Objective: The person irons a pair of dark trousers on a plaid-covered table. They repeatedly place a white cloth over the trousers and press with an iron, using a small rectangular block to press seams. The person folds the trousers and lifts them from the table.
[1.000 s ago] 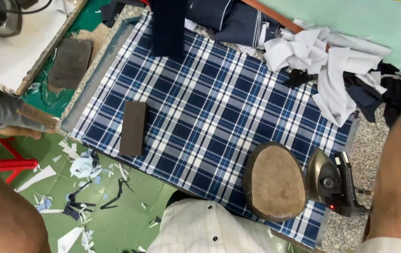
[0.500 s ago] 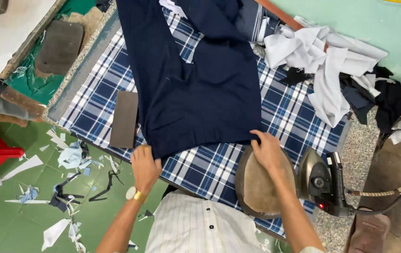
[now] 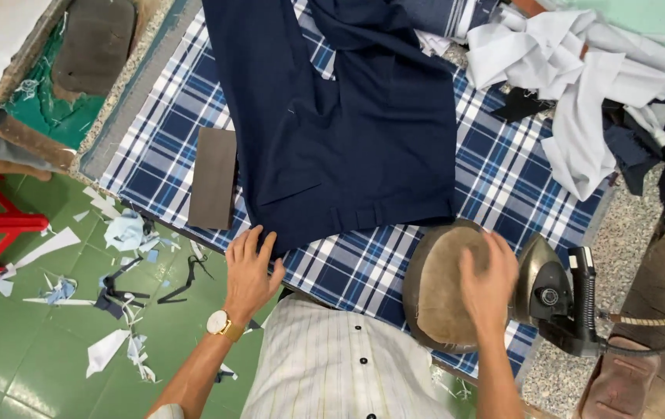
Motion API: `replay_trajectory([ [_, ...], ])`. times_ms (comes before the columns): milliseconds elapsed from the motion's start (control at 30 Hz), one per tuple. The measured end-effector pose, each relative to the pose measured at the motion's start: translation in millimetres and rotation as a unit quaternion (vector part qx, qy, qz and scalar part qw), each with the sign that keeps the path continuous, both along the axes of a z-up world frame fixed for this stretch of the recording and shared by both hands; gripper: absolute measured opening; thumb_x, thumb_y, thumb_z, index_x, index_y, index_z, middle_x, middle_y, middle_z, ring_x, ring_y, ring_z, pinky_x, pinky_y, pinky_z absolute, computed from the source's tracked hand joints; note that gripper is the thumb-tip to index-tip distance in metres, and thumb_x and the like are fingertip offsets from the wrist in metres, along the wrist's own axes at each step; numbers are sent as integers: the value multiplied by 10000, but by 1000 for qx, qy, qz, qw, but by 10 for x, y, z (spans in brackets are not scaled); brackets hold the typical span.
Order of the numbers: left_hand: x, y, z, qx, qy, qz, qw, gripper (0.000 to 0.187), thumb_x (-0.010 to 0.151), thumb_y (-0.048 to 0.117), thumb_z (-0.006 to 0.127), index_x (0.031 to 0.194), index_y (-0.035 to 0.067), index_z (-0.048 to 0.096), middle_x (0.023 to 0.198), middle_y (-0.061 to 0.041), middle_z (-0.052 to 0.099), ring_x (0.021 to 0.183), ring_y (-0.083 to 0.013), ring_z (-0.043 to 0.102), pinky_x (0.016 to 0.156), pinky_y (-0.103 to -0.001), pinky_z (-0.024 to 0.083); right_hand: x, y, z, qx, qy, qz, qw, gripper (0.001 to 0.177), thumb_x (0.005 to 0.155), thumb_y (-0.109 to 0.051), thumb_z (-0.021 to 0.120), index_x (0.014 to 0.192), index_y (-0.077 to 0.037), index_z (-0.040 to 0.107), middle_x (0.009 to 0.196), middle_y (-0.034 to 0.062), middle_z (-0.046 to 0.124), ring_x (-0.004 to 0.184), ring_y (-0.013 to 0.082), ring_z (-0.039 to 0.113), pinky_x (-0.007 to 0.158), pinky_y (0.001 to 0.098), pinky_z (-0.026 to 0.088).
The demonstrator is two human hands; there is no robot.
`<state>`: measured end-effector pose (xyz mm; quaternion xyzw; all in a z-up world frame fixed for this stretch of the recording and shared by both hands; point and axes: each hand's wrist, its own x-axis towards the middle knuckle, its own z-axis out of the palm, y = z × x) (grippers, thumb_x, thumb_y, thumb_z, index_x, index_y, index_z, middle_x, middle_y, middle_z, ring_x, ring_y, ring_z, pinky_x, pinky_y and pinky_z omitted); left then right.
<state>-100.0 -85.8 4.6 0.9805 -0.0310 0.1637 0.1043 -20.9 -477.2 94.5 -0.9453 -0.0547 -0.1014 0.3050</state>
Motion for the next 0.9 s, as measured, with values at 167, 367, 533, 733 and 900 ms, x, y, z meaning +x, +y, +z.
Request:
replay_trajectory([
  [167,18,-117,230,-62,-4,-32,998,264,999,249,600,1175,64,668,1266,-146,615,1262,-353,517,1063,-512,423,-1088,-370,-427,-32,36,-252,967,484,1017,-223,610,1379,86,524,1316,280,485,1266,376,396,1034,542,357],
  [367,411,-544,177,-75,12,-149,986,343,995,285,670,1252,58,661,1239,-115,678,1205,-310,575,1038,-462,444,-1661,-579,-1047,361,244,-452,779,595,1030,-479,531,1442,-54,472,1293,169,564,1009,268,589,863,414,561],
  [533,784,-952,108,-50,6,-195,980,488,936,300,727,1331,48,594,1309,-175,591,1228,-336,544,1044,-459,431,-1656,-569,-1096,471,221,-443,730,600,1029,-522,551,1449,-98,499,1124,36,512,910,155,473,831,362,501],
  [733,976,-1068,-194,-6,35,-168,985,458,902,106,643,1353,52,583,1325,-213,579,1118,-327,560,928,-422,460,-1435,-211,-777,549,169,-433,695,680,936,-444,581,1513,-135,393,1540,91,495,1394,247,501,1158,419,439],
  [900,1138,-1005,-318,0,19,-190,982,375,951,11,537,1314,41,628,1257,-182,634,917,-267,584,776,-375,469,-1369,-227,-525,529,130,-438,715,612,965,-351,599,1494,-104,411,1494,124,523,1317,274,546,1093,442,485],
])
